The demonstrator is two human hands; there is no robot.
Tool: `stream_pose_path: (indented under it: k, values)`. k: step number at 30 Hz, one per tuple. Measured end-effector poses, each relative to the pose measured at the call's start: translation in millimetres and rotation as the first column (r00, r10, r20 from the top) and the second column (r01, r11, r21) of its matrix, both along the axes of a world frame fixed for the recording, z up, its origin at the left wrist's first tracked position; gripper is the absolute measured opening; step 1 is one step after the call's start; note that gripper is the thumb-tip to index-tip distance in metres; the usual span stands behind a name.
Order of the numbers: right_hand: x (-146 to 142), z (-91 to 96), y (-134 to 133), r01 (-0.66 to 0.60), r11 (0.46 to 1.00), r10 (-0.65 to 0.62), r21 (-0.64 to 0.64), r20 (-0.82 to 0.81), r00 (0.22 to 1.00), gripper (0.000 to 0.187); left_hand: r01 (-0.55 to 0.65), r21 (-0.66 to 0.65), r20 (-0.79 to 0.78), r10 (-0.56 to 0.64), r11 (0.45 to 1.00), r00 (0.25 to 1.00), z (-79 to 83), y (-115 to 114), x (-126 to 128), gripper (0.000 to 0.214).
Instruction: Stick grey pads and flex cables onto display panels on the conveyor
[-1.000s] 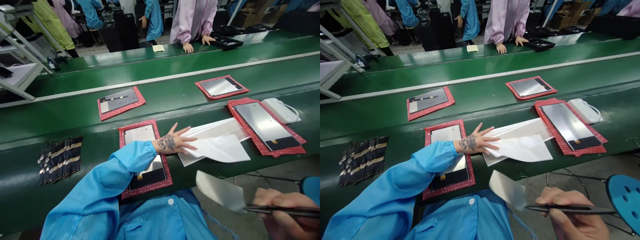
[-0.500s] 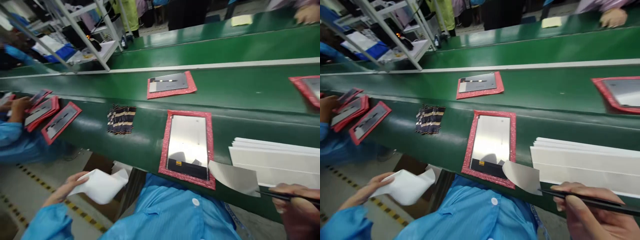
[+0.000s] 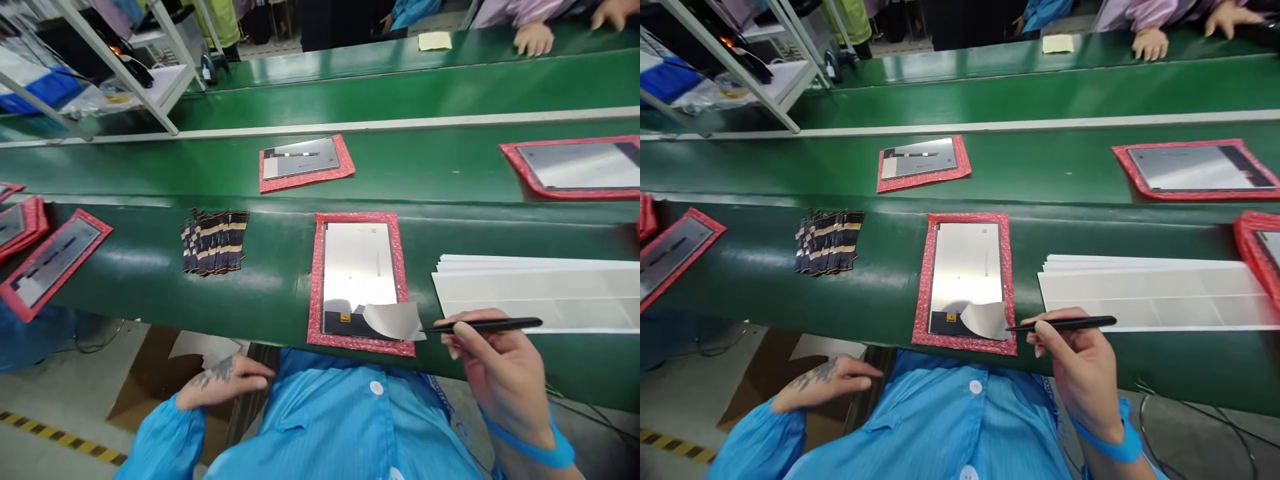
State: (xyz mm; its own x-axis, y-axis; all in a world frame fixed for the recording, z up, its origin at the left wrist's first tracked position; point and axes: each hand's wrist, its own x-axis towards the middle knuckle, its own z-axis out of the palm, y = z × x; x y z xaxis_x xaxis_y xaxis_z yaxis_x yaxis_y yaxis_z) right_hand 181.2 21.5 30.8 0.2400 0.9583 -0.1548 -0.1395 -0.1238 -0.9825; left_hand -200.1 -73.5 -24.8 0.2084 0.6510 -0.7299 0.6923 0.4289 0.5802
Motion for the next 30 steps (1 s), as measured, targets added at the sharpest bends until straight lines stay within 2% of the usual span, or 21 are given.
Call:
stream_pose_path:
  k: [1,2,3,4,5,6,8,10,15,17,19,23,27,30]
  values:
    - [-2,0.5,-1,-0.005,1.0,0.005,0.019,-0.004,1.0,0.035,0.011,0.046,0.165,-0.018,0.999,0.986,11.1,5,18,0.036]
    - [-3,0.8,-2,-0.013,0.999,0.013,0.035,-0.006,1.0,0.032,-0.053,0.117,0.307,0.014,0.992,0.951,20.9,12,38,0.037]
    - [-4,1.1,-3,-0.02,0.999,0.021,0.046,-0.005,1.0,0.03,-0.156,0.158,0.399,0.081,0.975,0.913,28.6,21,60,0.037]
    - [-4,1.3,-5,-0.027,0.998,0.027,0.058,-0.002,1.0,0.028,-0.263,0.126,0.474,0.174,0.957,0.863,33.7,33,81,0.04]
    - [-3,1.6,-7,-0.033,0.997,0.033,0.071,0.004,0.999,0.026,-0.376,0.025,0.539,0.305,0.926,0.786,36.5,45,102,0.048]
    - [-3,1.9,-9,-0.043,0.995,0.042,0.085,0.013,0.999,0.024,-0.425,-0.101,0.586,0.399,0.9,0.706,37.3,58,120,0.054]
    - [-1,2.7,-13,-0.066,0.991,0.062,0.117,0.031,0.998,0.02,-0.455,-0.309,0.616,0.54,0.835,0.573,36.0,80,145,0.062]
    - [0,3.4,-15,-0.085,0.986,0.08,0.141,0.04,0.996,0.017,-0.429,-0.407,0.617,0.59,0.806,0.521,34.5,94,156,0.059]
    - [6,0.5,-18,-0.092,0.984,0.089,0.155,0.023,0.996,0.013,-0.377,-0.456,0.589,0.591,0.806,0.551,33.7,101,154,0.045]
    - [9,-4.7,-18,-0.086,0.987,0.082,0.135,0.03,0.996,0.014,-0.393,-0.431,0.582,0.583,0.812,0.567,32.2,99,152,0.043]
    - [11,-12.8,-20,-0.058,0.993,0.053,0.098,0.051,0.997,0.016,-0.441,-0.316,0.585,0.538,0.84,0.607,30.8,97,153,0.04]
    - [9,-33.6,-23,0.038,0.999,-0.038,-0.009,0.074,0.997,0.028,-0.506,0.04,0.517,0.416,0.861,0.748,30.1,93,155,0.033]
    - [-1,-50.1,-30,0.113,0.988,-0.105,-0.107,0.079,0.991,0.041,-0.428,0.21,0.398,0.323,0.879,0.859,25.1,89,156,0.028]
    - [-7,-57.0,-38,0.138,0.982,-0.121,-0.127,0.136,0.983,0.04,-0.354,0.363,0.304,0.25,0.862,0.919,19.7,87,156,0.025]
